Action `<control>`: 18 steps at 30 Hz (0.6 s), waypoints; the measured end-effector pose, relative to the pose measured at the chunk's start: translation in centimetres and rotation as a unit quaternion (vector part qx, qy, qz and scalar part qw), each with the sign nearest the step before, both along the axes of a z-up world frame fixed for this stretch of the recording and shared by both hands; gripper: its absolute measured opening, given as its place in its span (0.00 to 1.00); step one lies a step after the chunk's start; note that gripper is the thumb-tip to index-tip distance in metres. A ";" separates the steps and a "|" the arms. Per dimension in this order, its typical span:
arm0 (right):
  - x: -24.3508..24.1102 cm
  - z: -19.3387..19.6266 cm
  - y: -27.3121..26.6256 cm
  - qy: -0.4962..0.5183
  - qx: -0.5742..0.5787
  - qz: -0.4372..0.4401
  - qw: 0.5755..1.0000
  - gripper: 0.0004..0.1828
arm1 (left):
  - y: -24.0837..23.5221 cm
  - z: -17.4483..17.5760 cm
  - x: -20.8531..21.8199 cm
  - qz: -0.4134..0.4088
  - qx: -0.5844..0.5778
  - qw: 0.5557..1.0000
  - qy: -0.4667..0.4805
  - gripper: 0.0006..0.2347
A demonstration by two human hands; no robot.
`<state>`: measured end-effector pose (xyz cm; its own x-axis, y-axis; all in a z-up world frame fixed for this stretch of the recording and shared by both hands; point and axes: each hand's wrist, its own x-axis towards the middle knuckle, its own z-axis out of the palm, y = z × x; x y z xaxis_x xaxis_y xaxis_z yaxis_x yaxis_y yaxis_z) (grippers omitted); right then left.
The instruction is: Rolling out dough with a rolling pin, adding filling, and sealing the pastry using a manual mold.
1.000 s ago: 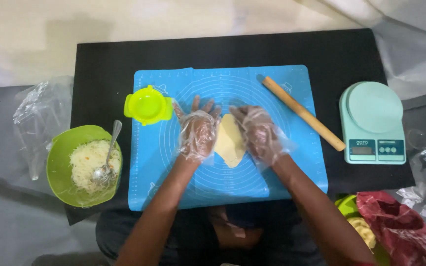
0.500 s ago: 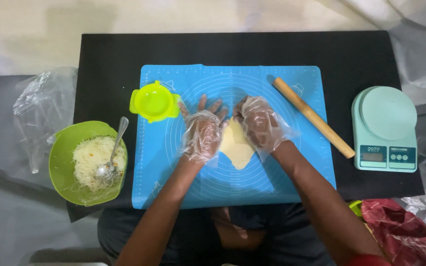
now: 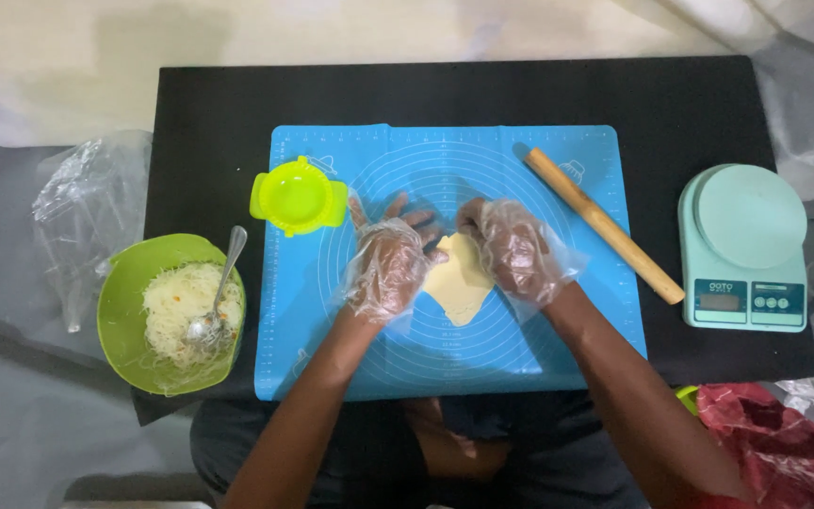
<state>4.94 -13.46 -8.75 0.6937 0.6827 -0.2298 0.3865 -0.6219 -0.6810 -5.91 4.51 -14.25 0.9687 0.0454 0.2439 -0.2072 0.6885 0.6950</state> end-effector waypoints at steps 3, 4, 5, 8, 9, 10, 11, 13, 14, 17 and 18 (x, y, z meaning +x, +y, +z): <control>-1.9 0.9 -0.2 -0.173 -0.136 -0.072 0.973 0.14 | -1.2 0.1 1.2 -0.005 0.802 0.553 0.227 0.16; -2.6 2.9 -0.2 -0.124 -0.128 -0.073 0.981 0.16 | -1.4 -0.3 0.8 0.029 0.789 0.574 0.219 0.13; -3.3 4.9 -0.2 -0.075 -0.120 -0.073 0.987 0.19 | -1.5 -0.6 0.4 0.063 0.774 0.594 0.211 0.11; -4.0 7.0 -0.4 -0.065 -0.112 -0.073 0.989 0.16 | -1.6 -1.4 -0.8 0.165 0.723 0.644 0.184 0.05; -4.1 7.5 -0.5 -0.067 -0.111 -0.073 0.989 0.16 | -1.7 0.5 -1.2 0.166 0.724 0.644 0.183 0.05; -4.2 7.9 -0.7 -0.060 -0.106 -0.076 0.990 0.14 | -1.8 2.4 -1.5 0.153 0.731 0.636 0.195 0.06; -4.3 8.4 -0.9 -0.053 -0.103 -0.078 0.990 0.12 | -2.0 4.3 -1.9 0.138 0.737 0.628 0.207 0.06; -4.7 9.8 -1.3 -0.047 -0.098 -0.081 0.991 0.10 | -2.2 8.1 -2.4 0.132 0.716 0.655 0.202 0.06; -4.9 10.5 -1.5 -0.040 -0.094 -0.083 0.991 0.08 | -2.3 10.0 -2.7 0.126 0.693 0.682 0.199 0.06; -6.2 15.0 -1.3 -0.033 -0.051 -0.115 0.992 0.09 | -2.5 17.5 -4.9 0.209 0.689 0.683 0.126 0.03; -5.4 14.9 -1.5 -0.034 -0.051 -0.115 0.991 0.09 | -1.9 17.3 -4.2 0.209 0.689 0.683 0.125 0.03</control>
